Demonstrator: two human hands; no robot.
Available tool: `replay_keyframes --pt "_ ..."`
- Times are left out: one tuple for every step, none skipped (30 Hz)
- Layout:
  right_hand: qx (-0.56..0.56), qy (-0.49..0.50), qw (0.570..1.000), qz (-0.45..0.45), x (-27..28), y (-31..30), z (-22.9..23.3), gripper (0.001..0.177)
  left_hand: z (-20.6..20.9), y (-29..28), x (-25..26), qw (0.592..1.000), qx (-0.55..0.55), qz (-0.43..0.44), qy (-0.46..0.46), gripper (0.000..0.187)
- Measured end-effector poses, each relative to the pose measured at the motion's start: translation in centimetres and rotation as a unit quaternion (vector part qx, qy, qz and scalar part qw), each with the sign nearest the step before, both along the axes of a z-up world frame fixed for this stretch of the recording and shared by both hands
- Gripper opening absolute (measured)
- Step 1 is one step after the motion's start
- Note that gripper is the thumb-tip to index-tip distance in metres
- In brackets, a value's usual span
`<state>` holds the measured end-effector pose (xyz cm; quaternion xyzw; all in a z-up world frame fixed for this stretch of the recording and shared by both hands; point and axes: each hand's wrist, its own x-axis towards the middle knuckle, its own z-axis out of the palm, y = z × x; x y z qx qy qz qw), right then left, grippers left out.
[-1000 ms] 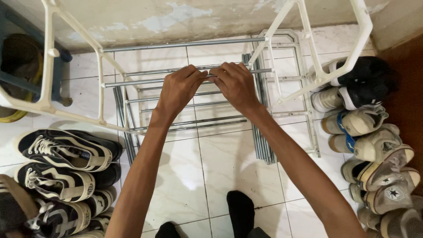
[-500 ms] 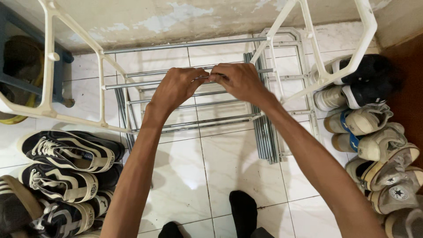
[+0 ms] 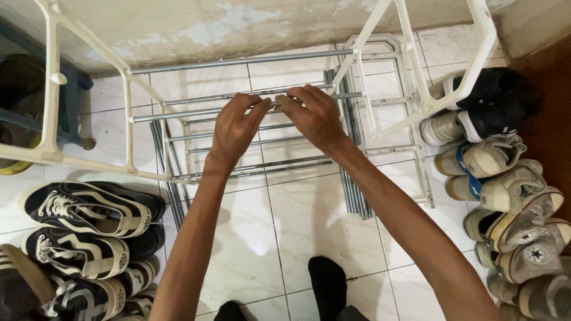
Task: The person assembles a white plastic shoe rack by inserting metal rods into the frame slots. They repeatedly pick up rods, align them with the frame, and push them into place to form horizontal shelves.
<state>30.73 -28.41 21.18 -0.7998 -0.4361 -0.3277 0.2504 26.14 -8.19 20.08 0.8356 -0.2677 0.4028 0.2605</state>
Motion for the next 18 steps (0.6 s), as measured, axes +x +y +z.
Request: replay_keyframes --pt "0.004 -0.002 1.0 -0.002 0.1 0.1 0.0 0.022 -0.1 -0.1 0.2 1.0 0.002 0.002 -0.004 0.016" --pt "0.008 -0.004 1.0 -0.004 0.1 0.2 0.0 0.022 -0.2 -0.2 0.5 1.0 0.004 0.004 -0.008 0.015" --pt "0.012 -0.004 1.0 -0.005 0.0 0.2 0.0 0.022 -0.3 -0.2 0.5 1.0 0.006 0.006 -0.009 0.014" --pt "0.002 -0.001 1.0 -0.007 -0.1 0.2 0.1 0.021 -0.3 0.0 0.5 1.0 0.021 -0.002 -0.002 0.014" --pt "-0.006 0.001 1.0 -0.008 0.0 0.2 0.2 0.02 -0.2 0.3 0.6 0.999 0.038 -0.01 0.004 0.015" --pt "-0.015 0.003 1.0 -0.008 0.1 0.2 0.4 0.019 0.0 0.7 0.7 0.998 0.055 -0.017 0.011 0.015" --pt "-0.017 0.03 0.999 -0.006 0.2 0.3 0.5 0.017 0.2 1.0 0.7 0.998 0.05 -0.021 0.027 0.015" --pt "-0.018 0.058 0.998 -0.003 0.4 0.4 0.6 0.014 0.4 1.2 0.6 0.998 0.046 -0.025 0.044 0.015" --pt "-0.022 0.085 0.996 0.0 0.4 0.4 0.8 0.012 0.5 1.3 0.5 0.997 0.04 -0.029 0.061 0.014" --pt "-0.016 0.118 0.993 0.013 0.5 0.3 1.0 0.012 0.5 1.4 0.5 0.996 0.037 -0.032 0.072 0.013" --pt "-0.012 0.15 0.988 0.027 0.6 0.1 1.3 0.013 0.6 1.3 0.6 0.995 0.034 -0.036 0.083 0.012" --pt "-0.007 0.182 0.982 0.04 0.7 -0.1 1.6 0.015 0.8 1.3 0.7 0.994 0.031 -0.04 0.093 0.01" --pt "-0.025 0.209 0.977 0.035 0.8 -0.3 2.0 0.015 1.0 1.3 0.8 0.991 0.026 -0.046 0.121 0.01" --pt "-0.043 0.235 0.971 0.031 1.0 -0.5 2.3 0.017 1.2 1.4 0.9 0.987 0.022 -0.052 0.149 0.011" --pt "-0.06 0.262 0.963 0.026 1.1 -0.5 2.5 0.018 1.4 1.5 0.9 0.982 0.018 -0.059 0.178 0.011" --pt "-0.072 0.284 0.956 0.034 1.4 -0.4 2.7 0.019 1.6 1.6 0.9 0.977 0.001 -0.06 0.203 0.01" --pt "-0.084 0.303 0.948 0.041 1.9 -0.4 3.0 0.019 1.9 1.6 1.1 0.972 -0.016 -0.062 0.227 0.009" --pt "-0.095 0.323 0.94 0.049 2.3 -0.4 3.2 0.02 2.1 1.5 1.2 0.965 -0.033 -0.064 0.251 0.009"
